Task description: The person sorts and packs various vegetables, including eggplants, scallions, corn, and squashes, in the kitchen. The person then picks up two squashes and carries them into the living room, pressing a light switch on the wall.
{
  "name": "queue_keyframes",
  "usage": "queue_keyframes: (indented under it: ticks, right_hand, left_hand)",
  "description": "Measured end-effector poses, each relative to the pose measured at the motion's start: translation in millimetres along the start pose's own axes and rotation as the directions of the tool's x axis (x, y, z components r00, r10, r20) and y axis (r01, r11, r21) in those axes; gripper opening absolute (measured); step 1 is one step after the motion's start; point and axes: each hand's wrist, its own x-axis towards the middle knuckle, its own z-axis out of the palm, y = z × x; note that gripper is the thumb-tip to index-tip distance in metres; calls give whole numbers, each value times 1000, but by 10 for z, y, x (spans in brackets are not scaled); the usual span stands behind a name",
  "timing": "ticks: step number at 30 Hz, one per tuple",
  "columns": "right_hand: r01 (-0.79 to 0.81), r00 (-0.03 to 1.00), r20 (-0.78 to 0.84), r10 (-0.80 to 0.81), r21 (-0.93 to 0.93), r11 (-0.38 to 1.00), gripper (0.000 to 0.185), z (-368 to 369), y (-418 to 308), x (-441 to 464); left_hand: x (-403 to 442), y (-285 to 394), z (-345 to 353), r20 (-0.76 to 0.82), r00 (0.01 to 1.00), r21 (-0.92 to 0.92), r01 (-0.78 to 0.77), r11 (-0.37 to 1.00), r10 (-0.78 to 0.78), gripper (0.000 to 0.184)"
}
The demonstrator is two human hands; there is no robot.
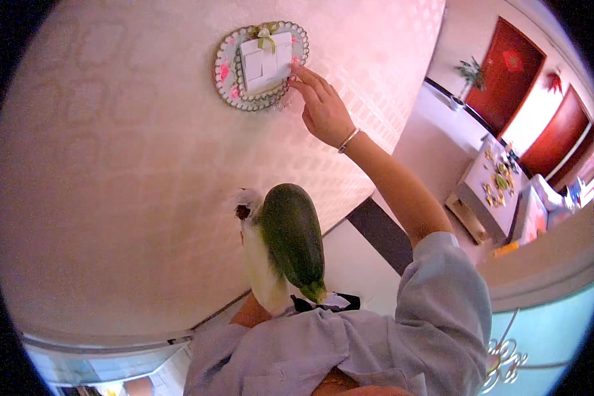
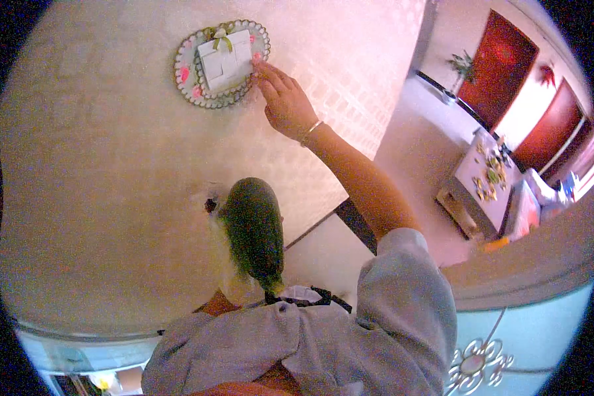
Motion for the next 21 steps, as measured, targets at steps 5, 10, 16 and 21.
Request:
queue_keyframes:
  ticks: [5,10,16,21]
  right_hand:
    - [176,983,40,-178,57,983,48,-27,198,17]
    - [269,962,39,-270,41,962,35,-97,366,119]
    - [249,967,-26,-253,294,923,40,-331,516,210]
    - [178,976,34,-215,445,878,42,-1301,1318,-539]
  left_hand:
    - [329,-320,160,-32,993,-2,-116,993,116,66]
    - [708,-711,456,-53,972,1,-228,974,228,65]
    - [1068,-1206,826,-91,946,18,-311,950,311,65]
    - [1549,-1937,1112,-87,962,18,-258,966,259,65]
